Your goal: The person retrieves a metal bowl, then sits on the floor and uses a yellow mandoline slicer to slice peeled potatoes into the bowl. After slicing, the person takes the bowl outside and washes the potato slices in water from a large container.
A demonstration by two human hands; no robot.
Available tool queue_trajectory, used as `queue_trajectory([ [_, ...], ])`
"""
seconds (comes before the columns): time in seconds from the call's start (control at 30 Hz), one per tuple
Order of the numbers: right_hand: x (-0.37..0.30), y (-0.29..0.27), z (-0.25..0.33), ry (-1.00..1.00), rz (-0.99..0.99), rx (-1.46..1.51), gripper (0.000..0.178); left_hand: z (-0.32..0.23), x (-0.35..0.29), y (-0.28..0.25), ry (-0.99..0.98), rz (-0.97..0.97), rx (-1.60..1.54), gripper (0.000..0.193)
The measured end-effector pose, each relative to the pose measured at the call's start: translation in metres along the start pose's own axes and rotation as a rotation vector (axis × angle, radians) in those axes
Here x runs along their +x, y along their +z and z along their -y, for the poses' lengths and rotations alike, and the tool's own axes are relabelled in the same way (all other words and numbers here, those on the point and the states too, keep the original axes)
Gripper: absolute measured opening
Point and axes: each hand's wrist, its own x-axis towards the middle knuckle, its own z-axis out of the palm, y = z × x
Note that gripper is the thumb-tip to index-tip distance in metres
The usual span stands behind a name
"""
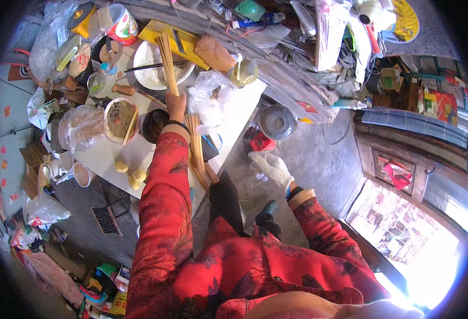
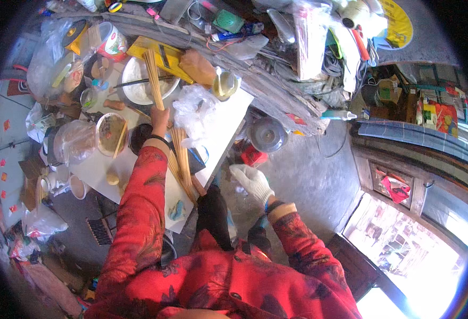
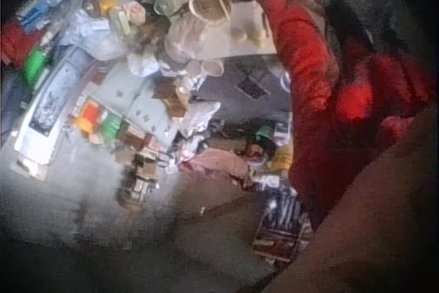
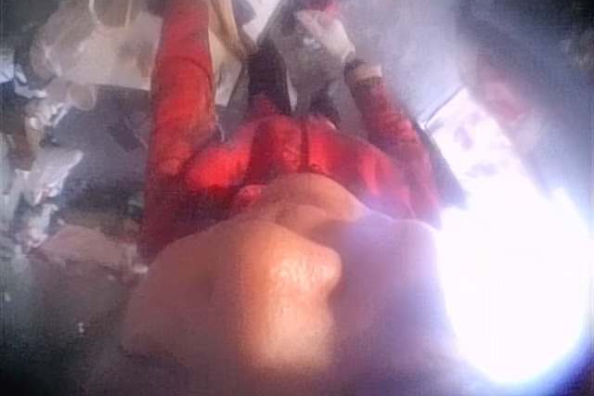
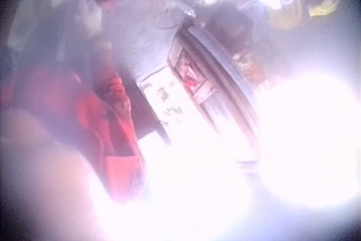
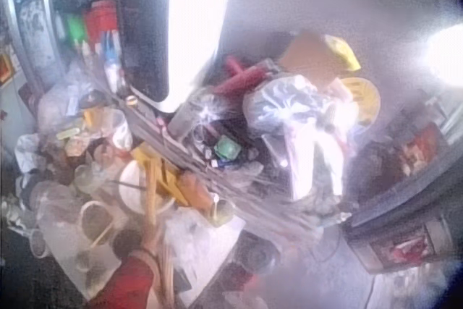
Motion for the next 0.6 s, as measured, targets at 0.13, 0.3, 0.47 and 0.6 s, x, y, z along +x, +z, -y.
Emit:
queue_trajectory([
  [0.13,0.056,0.002,0.032,-0.122,0.026,-0.283,0.048,0.008,0.002,0.006,-0.125,0.168,-0.286,0.03],
  [0.3,0.083,0.011,0.044,-0.256,0.067,-0.302,0.051,0.019,-0.099,-0.002,-0.145,0.281,-1.0,0.025],
  [0.47,0.072,0.014,0.029,0.108,0.191,-0.373,0.043,0.037,-0.209,0.008,-0.427,0.237,-1.084,0.046],
  [0.6,0.055,0.006,0.01,0.149,0.186,-0.277,0.046,0.035,-0.234,0.029,-0.447,0.277,-1.076,0.059],
])
